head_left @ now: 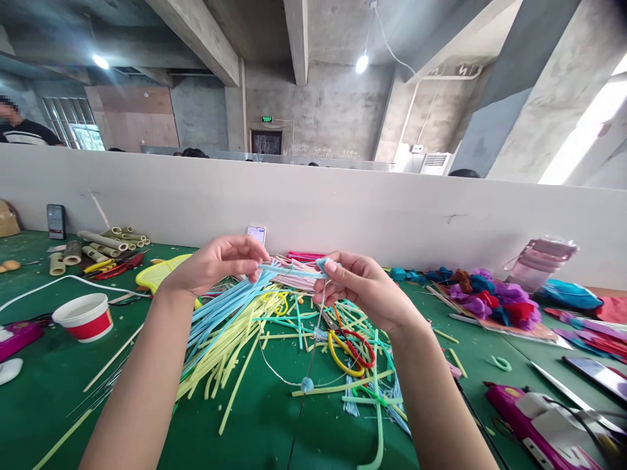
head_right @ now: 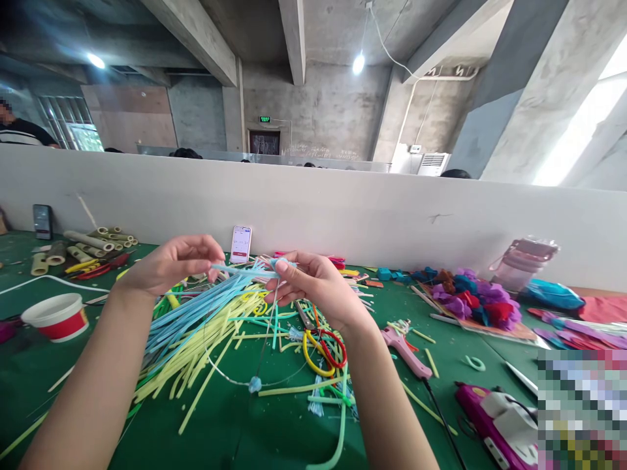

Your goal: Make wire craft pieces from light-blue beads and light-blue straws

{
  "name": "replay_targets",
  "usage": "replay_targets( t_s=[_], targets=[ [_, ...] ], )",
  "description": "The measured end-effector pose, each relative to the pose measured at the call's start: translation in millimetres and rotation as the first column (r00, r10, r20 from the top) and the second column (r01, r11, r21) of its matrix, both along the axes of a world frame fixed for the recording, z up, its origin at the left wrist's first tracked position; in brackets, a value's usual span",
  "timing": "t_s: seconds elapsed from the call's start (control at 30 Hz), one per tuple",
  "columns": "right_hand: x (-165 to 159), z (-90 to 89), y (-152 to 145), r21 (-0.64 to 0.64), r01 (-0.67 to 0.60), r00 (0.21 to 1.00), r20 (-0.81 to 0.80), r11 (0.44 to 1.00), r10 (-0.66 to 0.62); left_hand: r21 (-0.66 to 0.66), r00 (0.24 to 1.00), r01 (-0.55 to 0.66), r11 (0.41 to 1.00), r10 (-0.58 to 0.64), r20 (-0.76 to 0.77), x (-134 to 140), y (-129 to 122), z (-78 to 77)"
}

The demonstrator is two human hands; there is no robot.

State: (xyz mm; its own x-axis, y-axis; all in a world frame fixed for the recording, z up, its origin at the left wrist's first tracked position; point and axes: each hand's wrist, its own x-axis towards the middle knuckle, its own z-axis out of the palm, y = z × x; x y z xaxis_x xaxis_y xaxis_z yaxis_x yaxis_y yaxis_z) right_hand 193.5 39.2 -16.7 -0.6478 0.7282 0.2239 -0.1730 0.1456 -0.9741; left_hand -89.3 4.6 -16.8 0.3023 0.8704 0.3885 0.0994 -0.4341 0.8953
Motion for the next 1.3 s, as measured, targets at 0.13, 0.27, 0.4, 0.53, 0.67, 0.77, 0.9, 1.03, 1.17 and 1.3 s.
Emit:
replay_targets(
  t_s=[0.13,0.27,0.4,0.53,0.67,0.77,0.9,1.03,1.17,1.3],
  targets=[
    [-3,-1.8,-2,0.027,-0.062,0.997,0.055,0.998,0.060,0.040,0.972,-0.140,0.989,0.129,0.199,7,2,1.7],
    [-8,-4.2,-6,0.029,-0.121,0.991,0.069,0.992,0.118,0.045,0.952,-0.181,0.982,0.163,0.261,13,3,3.2],
    [-13,-3.5,-9,0.049,-0.147,0.985,0.101,0.988,0.141,0.072,0.940,-0.211,0.975,0.182,0.289,16,5,3.4],
    [-17,-3.3,-12,0.070,-0.145,0.979,0.152,0.987,0.133,0.103,0.920,-0.256,0.961,0.210,0.331,22,1,6.8],
    [-18,-3.7,-14,0.090,-0.129,0.979,0.171,0.988,0.112,0.171,0.896,-0.343,0.924,0.267,0.355,30,-9,11.7],
    [-17,-2.3,-17,0.101,-0.106,0.985,0.150,0.989,0.090,0.197,0.891,-0.340,0.920,0.248,0.379,41,-14,12.9],
    [-14,1.2,-21,0.134,-0.060,0.995,0.088,0.989,0.048,0.075,0.912,-0.226,0.971,0.184,0.366,60,-14,9.8],
    [-11,3.9,-20,0.158,0.007,1.000,0.017,0.987,-0.010,-0.046,0.967,-0.102,0.994,0.110,0.231,66,-10,4.5],
    [-10,4.4,-18,0.155,0.013,1.000,0.002,0.988,-0.014,-0.064,0.997,-0.036,0.997,0.040,0.066,61,-11,2.5],
    [-11,4.3,-17,0.150,-0.009,0.999,0.052,0.989,0.002,-0.025,0.993,-0.105,0.994,0.106,0.047,59,-12,4.2]
  ],
)
